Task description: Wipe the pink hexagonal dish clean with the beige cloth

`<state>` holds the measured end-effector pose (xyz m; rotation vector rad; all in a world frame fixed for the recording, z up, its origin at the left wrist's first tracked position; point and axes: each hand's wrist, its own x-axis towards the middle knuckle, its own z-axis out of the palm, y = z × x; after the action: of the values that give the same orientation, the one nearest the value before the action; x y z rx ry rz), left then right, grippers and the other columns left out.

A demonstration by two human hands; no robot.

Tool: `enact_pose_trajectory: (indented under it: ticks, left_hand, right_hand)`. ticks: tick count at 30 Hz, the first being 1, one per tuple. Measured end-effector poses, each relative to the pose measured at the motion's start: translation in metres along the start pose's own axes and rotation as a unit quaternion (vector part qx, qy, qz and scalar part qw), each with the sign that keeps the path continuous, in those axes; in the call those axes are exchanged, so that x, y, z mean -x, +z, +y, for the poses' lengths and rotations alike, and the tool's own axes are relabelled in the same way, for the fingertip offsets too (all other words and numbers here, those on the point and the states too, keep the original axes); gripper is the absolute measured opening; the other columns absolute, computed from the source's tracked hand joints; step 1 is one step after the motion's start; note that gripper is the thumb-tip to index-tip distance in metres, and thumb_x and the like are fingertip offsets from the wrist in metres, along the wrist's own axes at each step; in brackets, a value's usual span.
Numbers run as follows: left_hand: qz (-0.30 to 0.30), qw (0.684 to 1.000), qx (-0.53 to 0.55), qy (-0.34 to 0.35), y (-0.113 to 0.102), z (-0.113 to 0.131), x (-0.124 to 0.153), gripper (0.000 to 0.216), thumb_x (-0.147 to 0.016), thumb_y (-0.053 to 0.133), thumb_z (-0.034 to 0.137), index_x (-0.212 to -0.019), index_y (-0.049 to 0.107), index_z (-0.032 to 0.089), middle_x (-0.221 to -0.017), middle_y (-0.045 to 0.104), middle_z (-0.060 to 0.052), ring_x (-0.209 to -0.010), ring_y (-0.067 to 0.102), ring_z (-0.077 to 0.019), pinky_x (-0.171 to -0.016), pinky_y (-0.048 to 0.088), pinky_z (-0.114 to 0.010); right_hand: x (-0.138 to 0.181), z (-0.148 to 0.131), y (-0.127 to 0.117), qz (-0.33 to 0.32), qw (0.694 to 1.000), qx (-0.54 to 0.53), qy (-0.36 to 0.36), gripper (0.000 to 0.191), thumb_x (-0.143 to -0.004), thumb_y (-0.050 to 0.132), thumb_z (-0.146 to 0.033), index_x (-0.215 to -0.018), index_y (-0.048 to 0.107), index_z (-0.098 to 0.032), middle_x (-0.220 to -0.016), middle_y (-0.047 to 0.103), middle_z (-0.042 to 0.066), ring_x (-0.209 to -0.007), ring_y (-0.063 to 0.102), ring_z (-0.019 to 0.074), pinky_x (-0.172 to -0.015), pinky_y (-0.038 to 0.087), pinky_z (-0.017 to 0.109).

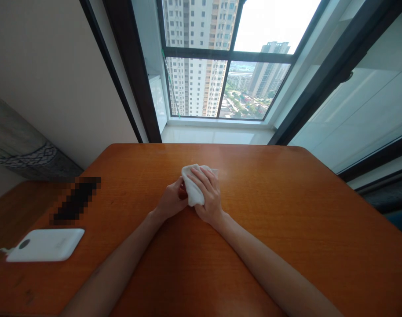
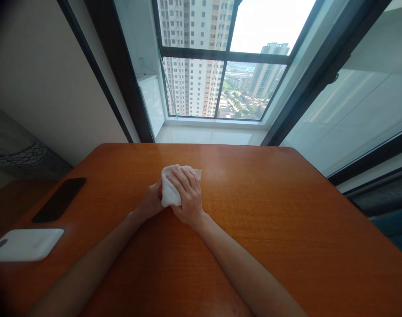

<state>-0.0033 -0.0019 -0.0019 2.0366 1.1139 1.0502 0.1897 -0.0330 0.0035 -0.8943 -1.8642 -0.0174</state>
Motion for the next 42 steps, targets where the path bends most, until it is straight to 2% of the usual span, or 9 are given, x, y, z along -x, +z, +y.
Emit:
enact_pose_trajectory:
  ticks: [5,11,18,24,31,33,38,40,42]
  left_hand:
    - [0.017,0.999,-0.025,0.014,-0.001,0.006,-0.001,0.063,-0.091,0.084,0.050,-0.144,0.062,0.024,-0.139,0.079,-0.011,-0.121,0.079,-0.0307,-0.110,0.063,-0.047]
    - [0.002,1.000,-0.013,0.012,-0.003,0.000,0.000,0.064,-0.087,0.082,0.039,-0.144,0.061,0.021,-0.121,0.084,-0.009,-0.100,0.083,-0.0274,-0.093,0.068,-0.041]
    - [0.014,0.999,-0.023,0.021,-0.003,0.004,-0.002,0.064,-0.091,0.083,0.049,-0.145,0.061,0.023,-0.139,0.079,-0.011,-0.121,0.079,-0.0297,-0.109,0.063,-0.044]
    - [0.006,1.000,-0.021,0.013,-0.002,-0.005,0.001,0.044,-0.087,0.080,0.037,-0.125,0.066,0.020,-0.102,0.083,-0.006,-0.082,0.077,-0.0233,-0.080,0.065,-0.036]
    - [0.015,0.999,-0.033,0.017,-0.002,0.008,-0.002,0.067,-0.093,0.083,0.056,-0.146,0.062,0.023,-0.140,0.079,-0.012,-0.124,0.078,-0.0313,-0.110,0.063,-0.045]
    - [0.017,0.999,-0.034,0.017,-0.002,0.008,-0.002,0.067,-0.092,0.084,0.055,-0.146,0.062,0.022,-0.140,0.079,-0.012,-0.124,0.078,-0.0314,-0.109,0.063,-0.045]
    - [-0.003,1.000,-0.008,0.007,-0.003,0.000,0.000,0.047,-0.090,0.078,0.040,-0.129,0.067,0.017,-0.105,0.084,-0.008,-0.083,0.078,-0.0241,-0.078,0.065,-0.036]
    - [0.001,1.000,-0.010,0.013,-0.003,-0.001,0.000,0.047,-0.090,0.079,0.041,-0.129,0.067,0.017,-0.108,0.084,-0.008,-0.086,0.078,-0.0243,-0.080,0.065,-0.036]
    - [0.011,0.999,-0.024,0.026,-0.003,0.000,0.000,0.057,-0.090,0.083,0.045,-0.138,0.065,0.020,-0.125,0.083,-0.009,-0.104,0.080,-0.0272,-0.095,0.065,-0.039]
  right_hand:
    - [0.000,0.010,0.009,0.107,0.975,-0.051,0.190,0.052,-0.113,0.043,-0.038,-0.162,0.057,-0.028,-0.163,0.065,0.012,-0.149,0.061,0.0308,-0.128,0.049,0.058]
    - [0.000,0.002,0.002,0.006,0.999,0.019,0.047,0.059,-0.108,0.053,-0.045,-0.165,0.054,-0.032,-0.175,0.053,0.009,-0.165,0.043,0.0394,-0.136,0.035,0.065]
    - [-0.002,0.007,0.004,0.080,0.982,-0.035,0.167,0.054,-0.112,0.044,-0.038,-0.165,0.054,-0.029,-0.167,0.061,0.011,-0.154,0.058,0.0317,-0.130,0.047,0.058]
    - [0.001,-0.001,0.000,-0.012,1.000,0.017,0.013,0.060,-0.107,0.057,-0.045,-0.166,0.054,-0.034,-0.174,0.056,0.007,-0.165,0.044,0.0389,-0.139,0.030,0.066]
    - [-0.008,0.013,0.006,0.107,0.932,-0.151,0.310,0.052,-0.115,0.039,-0.048,-0.151,0.067,-0.022,-0.152,0.074,0.011,-0.141,0.070,0.0289,-0.126,0.053,0.053]
    - [-0.007,0.011,0.003,0.092,0.944,-0.134,0.287,0.054,-0.115,0.037,-0.048,-0.155,0.065,-0.024,-0.156,0.071,0.011,-0.145,0.067,0.0294,-0.127,0.052,0.053]
    - [0.000,-0.004,-0.002,-0.017,1.000,0.008,0.015,0.058,-0.106,0.055,-0.045,-0.162,0.060,-0.030,-0.173,0.057,0.007,-0.166,0.044,0.0378,-0.140,0.030,0.063]
    - [-0.001,-0.001,-0.002,-0.027,1.000,0.011,0.010,0.058,-0.106,0.055,-0.044,-0.162,0.060,-0.030,-0.173,0.058,0.008,-0.166,0.045,0.0366,-0.140,0.031,0.061]
    - [-0.005,0.011,-0.005,0.009,0.995,-0.010,0.098,0.056,-0.108,0.051,-0.045,-0.160,0.061,-0.026,-0.171,0.059,0.010,-0.162,0.051,0.0339,-0.137,0.038,0.058]
